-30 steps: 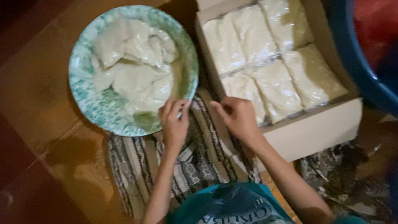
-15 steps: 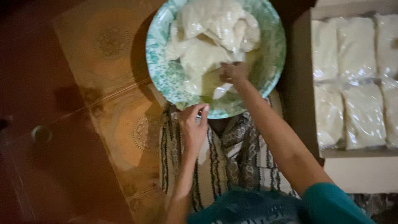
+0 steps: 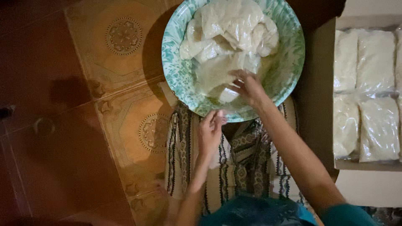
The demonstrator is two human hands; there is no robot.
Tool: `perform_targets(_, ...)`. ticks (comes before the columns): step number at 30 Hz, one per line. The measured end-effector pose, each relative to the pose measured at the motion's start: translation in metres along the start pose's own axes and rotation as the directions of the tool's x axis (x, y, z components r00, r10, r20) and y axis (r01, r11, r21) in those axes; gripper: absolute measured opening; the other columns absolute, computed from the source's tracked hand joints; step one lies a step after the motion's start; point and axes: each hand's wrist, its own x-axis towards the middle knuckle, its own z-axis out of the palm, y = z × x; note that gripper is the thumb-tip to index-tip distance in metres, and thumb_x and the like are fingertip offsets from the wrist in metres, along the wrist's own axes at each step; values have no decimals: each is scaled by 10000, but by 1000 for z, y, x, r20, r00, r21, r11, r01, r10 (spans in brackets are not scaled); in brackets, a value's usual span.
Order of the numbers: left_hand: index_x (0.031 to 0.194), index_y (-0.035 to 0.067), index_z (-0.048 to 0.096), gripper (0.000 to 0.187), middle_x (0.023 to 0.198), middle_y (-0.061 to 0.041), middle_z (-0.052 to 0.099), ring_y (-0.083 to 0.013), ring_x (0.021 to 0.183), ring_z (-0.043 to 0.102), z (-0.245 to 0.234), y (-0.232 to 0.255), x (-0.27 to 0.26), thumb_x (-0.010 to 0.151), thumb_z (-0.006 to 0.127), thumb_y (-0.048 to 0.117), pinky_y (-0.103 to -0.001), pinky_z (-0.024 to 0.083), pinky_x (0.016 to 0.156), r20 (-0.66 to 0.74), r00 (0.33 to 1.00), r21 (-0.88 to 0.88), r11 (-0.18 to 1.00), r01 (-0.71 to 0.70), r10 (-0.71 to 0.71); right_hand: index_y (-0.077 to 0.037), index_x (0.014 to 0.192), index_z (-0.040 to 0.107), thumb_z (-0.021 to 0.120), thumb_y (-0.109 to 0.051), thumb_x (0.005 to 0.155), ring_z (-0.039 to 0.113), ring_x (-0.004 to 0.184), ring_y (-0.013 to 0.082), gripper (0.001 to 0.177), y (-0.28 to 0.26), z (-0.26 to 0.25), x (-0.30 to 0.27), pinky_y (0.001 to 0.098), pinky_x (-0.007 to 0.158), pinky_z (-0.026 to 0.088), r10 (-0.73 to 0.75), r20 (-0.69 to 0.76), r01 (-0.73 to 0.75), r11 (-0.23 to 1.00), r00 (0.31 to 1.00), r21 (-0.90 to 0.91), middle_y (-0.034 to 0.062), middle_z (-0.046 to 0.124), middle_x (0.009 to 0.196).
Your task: The person sits on the floor and repeatedly transfers white, dough-like food items from a green and white patterned bowl into clear plastic bags. They flatten each portion by hand before placing it into a cardboard box alongside other packaged units.
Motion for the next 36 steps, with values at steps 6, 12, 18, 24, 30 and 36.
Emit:
perform_targets(6,1619,87,251,994,1578,-198,359,-306,1469,417,39,-18,6,911,500,739,-488,330,1220,295,917,-447,809,381,-269,50,1273,443,677,-130,902,593,1275,424,474,-24,0,-127,533,1099,486,-48,63,45,998,997,46,205,561,1332)
perform_targets(12,1555,55,314,927,1549,-169,422,-328,1403,452,60,21,2,844,742,468,-542,390,1169,190,973,-809,540,230,-129,64,1489,404,698,-423,903,518,1386,400,817,-25,-29,-233,587,1178,403,-160,223,104,964,962,243,285,469,1516)
perform_targets(18,1517,9,395,725,1464,-137,556,-284,1365,535,83,47,-37,938,710,312,-447,450,1145,411,911,-758,547,355,-22,-27,1599,342,482,-589,1030,469,1401,362,813,38,-117,-227,511,1163,398,5,46,-34,770,999,637,213,405,1599)
perform_targets(24,1512,46,419,780,1495,-128,509,-238,1368,523,122,43,-68,915,746,426,-429,465,1128,591,802,-578,648,496,-87,-72,1596,321,417,-518,1036,465,1394,352,723,67,-139,-233,513,1174,371,-146,102,67,833,984,549,178,428,1584)
perform_targets(30,1388,51,614,607,1303,-148,700,-273,1211,683,110,78,-58,870,750,336,-423,558,1034,321,941,-219,957,188,-111,-64,1612,306,431,-600,1017,433,1408,393,810,7,-107,-262,541,1192,337,-233,229,-18,662,945,749,215,396,1590)
perform_targets(36,1513,152,563,525,1580,-33,601,-200,1470,540,102,95,-53,1027,724,269,-490,316,1341,137,699,630,483,-608,702,-55,1627,291,445,-682,999,401,1421,433,900,1,-90,-266,570,1211,303,-227,282,-114,555,932,824,251,363,1596)
